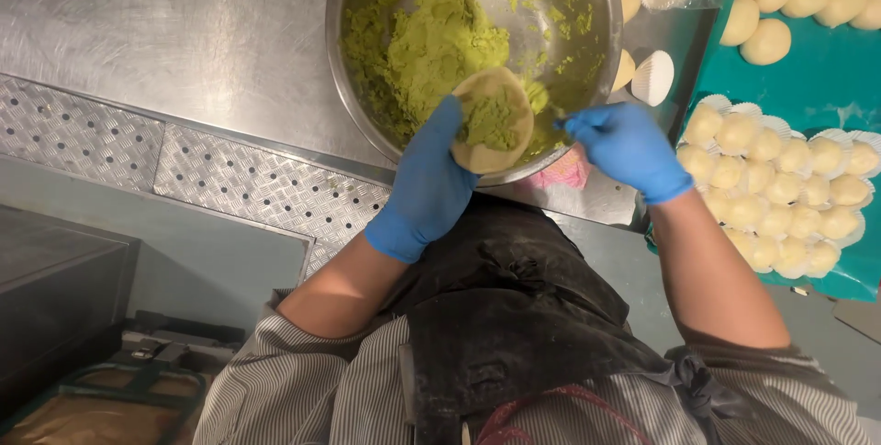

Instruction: Filling dough discs with a green paste and folding them into buns on a bakery prep table.

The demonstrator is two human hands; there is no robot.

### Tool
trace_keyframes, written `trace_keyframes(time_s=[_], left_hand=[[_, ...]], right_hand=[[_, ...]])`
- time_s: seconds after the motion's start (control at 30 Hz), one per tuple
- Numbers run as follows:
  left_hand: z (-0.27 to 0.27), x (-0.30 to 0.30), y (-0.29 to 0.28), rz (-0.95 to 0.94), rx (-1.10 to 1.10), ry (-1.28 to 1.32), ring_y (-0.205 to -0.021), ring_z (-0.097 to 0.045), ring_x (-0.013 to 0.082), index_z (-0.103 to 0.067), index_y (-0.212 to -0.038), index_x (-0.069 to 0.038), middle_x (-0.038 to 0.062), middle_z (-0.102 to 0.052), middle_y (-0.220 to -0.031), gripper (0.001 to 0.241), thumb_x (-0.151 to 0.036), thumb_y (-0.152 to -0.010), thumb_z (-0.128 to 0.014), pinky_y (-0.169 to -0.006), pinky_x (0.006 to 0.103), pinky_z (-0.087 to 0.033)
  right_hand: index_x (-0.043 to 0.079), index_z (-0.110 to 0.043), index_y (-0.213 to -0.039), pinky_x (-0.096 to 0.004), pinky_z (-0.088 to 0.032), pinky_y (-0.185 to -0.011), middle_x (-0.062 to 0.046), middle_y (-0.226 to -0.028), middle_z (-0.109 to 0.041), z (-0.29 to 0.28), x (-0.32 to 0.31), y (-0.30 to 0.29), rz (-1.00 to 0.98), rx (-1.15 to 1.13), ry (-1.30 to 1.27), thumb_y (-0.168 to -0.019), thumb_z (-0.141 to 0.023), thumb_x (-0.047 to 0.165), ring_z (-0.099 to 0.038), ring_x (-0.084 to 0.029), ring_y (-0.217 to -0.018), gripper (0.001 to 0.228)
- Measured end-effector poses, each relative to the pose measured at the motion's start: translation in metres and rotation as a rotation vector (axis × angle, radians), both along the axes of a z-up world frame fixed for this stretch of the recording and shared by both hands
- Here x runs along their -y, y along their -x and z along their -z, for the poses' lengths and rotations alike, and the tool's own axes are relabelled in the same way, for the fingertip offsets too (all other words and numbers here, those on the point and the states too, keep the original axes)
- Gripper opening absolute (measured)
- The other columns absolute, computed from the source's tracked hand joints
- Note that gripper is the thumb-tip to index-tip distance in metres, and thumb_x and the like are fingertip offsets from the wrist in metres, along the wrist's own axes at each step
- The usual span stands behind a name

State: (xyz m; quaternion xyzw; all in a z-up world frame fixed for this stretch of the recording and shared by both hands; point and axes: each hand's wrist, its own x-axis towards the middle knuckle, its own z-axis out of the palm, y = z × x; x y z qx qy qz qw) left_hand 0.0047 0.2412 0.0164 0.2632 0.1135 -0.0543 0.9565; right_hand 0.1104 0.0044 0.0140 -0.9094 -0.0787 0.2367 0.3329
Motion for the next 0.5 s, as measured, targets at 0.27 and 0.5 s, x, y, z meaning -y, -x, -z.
trace_keyframes(time_s=[0.27,0.5], left_hand=[[-0.005,0.004,0.010,-0.023,0.035,-0.160,-0.136,-0.050,0.0515,-0.041,-0.152,0.003,0.033,-0.040,-0.155,0.053,-0.019,-0.106,-0.058,-0.114,0.0690,-0.046],[-0.035,0.001,0.012,0.059,0.121,-0.073,-0.133,-0.055,0.0236,-0.046,-0.152,0.002,0.016,-0.056,-0.147,0.053,-0.015,-0.102,-0.052,-0.116,0.0349,-0.043]], right_hand=[[-0.003,-0.062,-0.143,-0.057,-0.042,-0.112,-0.025,-0.134,-0.064,-0.058,-0.031,0.020,-0.455,0.667,-0.317,-0.095,-0.079,0.007,-0.056,-0.045,-0.128,0.052],[0.004,-0.078,-0.126,-0.046,-0.039,-0.111,-0.014,-0.137,-0.056,-0.087,-0.062,0.042,-0.589,0.759,-0.132,-0.075,-0.093,0.018,-0.049,-0.033,-0.127,0.055]])
